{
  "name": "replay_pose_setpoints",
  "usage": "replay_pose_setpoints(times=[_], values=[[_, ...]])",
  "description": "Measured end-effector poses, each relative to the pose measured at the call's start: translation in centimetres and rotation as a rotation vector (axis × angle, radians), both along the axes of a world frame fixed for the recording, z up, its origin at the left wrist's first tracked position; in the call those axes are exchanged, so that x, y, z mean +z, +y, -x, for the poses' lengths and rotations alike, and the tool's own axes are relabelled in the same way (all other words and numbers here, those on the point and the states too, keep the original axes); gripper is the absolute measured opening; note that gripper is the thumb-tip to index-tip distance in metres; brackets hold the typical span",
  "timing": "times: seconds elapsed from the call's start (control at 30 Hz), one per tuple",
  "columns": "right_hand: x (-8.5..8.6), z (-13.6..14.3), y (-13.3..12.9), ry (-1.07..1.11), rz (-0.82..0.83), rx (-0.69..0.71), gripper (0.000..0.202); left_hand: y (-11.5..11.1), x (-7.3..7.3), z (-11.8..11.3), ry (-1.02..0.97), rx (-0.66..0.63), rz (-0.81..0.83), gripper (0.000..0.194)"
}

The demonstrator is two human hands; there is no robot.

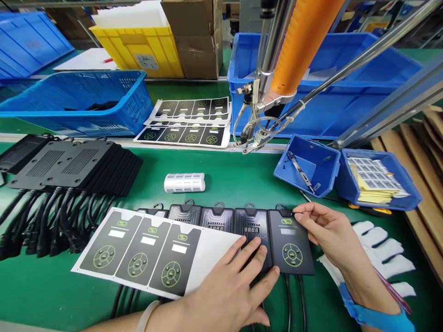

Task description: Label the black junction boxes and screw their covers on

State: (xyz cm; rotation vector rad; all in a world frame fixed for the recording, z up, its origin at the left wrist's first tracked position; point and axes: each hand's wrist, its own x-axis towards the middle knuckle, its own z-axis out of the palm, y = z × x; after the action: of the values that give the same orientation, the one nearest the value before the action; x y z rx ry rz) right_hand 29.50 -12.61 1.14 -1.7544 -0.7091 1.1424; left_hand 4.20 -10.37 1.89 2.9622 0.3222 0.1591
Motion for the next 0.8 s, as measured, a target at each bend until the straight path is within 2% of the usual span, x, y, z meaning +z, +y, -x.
replay_pose_setpoints(times=[0.43,0.7,0.8], values=[[-0.4,0.0,0.0,-0.126,-0.026,0.011,0.039,0.0,0.0,-0.1,-0.013,-0.002,0.006,0.072],[-1.0,-0.3,-0.3,-0.312,-0.056,0.077,0.034,-0.1,-0.2,-0.2,-0.003,0.004,0.021,0.072],[-1.3,-0.4,-0.1,-0.442,-0.081,0.077,0.030,-0.2,0.2,-0.3,-0.015,0.012,0.091,0.076]])
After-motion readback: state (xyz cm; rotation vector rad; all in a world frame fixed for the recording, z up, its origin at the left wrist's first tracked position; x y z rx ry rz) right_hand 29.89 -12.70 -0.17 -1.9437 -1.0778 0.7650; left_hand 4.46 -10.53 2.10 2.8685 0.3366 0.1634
